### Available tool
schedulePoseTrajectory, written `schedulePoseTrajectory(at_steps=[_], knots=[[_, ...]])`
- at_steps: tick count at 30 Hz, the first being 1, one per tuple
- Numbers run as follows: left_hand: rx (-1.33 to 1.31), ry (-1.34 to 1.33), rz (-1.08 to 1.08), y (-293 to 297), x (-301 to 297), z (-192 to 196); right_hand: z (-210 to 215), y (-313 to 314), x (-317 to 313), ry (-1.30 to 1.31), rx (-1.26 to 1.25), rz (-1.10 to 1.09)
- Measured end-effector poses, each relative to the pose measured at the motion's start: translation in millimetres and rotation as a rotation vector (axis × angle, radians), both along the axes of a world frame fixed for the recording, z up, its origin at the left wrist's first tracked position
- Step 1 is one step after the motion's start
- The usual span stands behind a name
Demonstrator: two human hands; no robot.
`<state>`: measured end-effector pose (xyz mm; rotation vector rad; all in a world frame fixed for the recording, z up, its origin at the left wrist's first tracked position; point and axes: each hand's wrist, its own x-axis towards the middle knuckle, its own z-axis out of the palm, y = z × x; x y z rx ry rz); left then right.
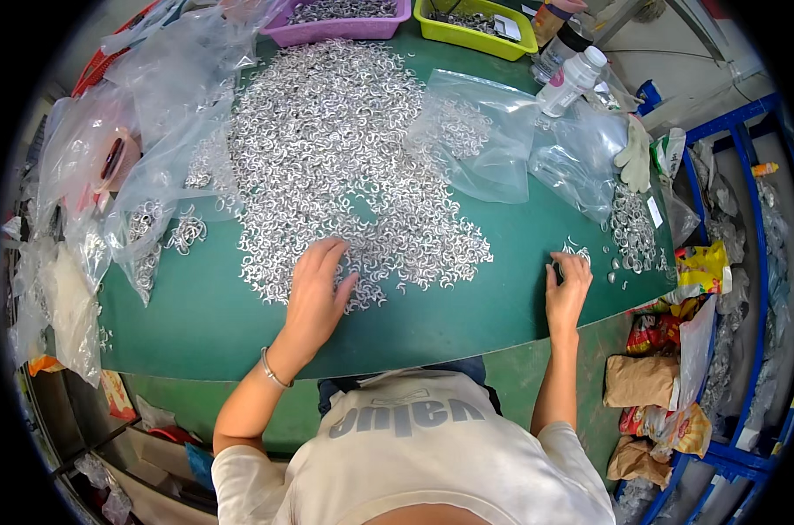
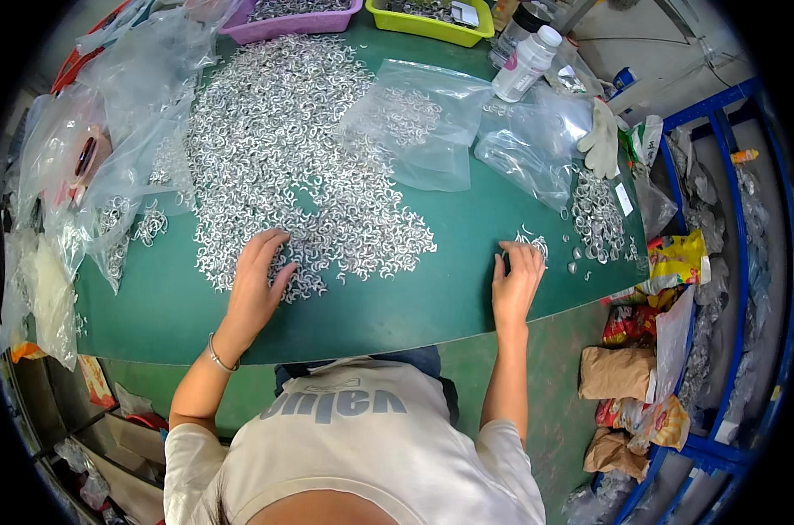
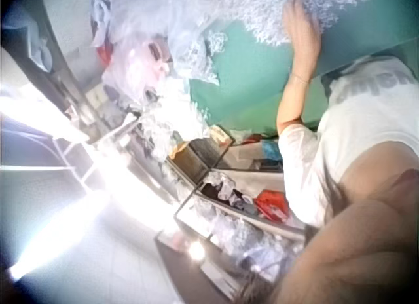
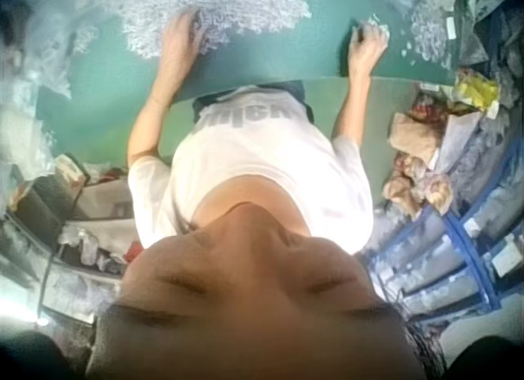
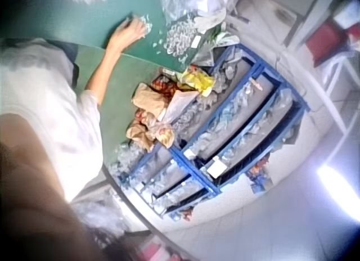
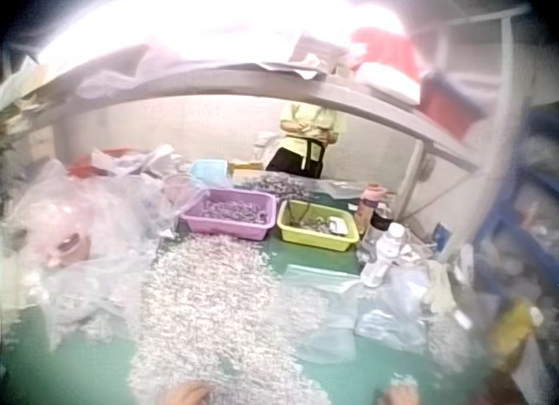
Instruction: The person sorts through a large pile of small silver metal parts on a green table by hand, picking up individual pieces and placing them into smaller groups or plastic bags.
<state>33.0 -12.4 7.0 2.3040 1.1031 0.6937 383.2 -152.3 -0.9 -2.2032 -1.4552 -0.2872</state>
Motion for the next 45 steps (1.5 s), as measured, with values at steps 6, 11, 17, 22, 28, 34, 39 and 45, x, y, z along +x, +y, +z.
schedulePoseTrajectory(at_steps=[6, 11, 17, 22, 28, 34, 39, 45], knots=[[0.172, 0.196, -0.182, 18, 52, -18, 0, 67, -83, 0.199, -0.034, 0.388], [0.162, 0.300, -0.269, 10, 40, -24, -17, 66, -144, 0.106, -0.238, 0.589], [0.126, 0.325, -0.284, -18, 3, -14, -11, 48, -130, 0.237, -0.255, 0.822], [0.046, 0.200, -0.199, -30, -8, -10, -15, 50, -109, 0.224, -0.132, 0.749], [0.208, 0.337, -0.195, -19, -4, -18, -23, 66, -103, 0.176, 0.005, 0.531], [0.181, 0.349, 0.000, -16, -10, -25, -21, 73, -129, 0.120, -0.175, 0.467], [0.098, 0.310, -0.110, -33, -19, -22, -7, 56, -154, 0.126, -0.371, 0.720], [0.090, 0.294, -0.034, -37, -27, -21, -8, 36, -130, 0.189, -0.308, 0.817]])
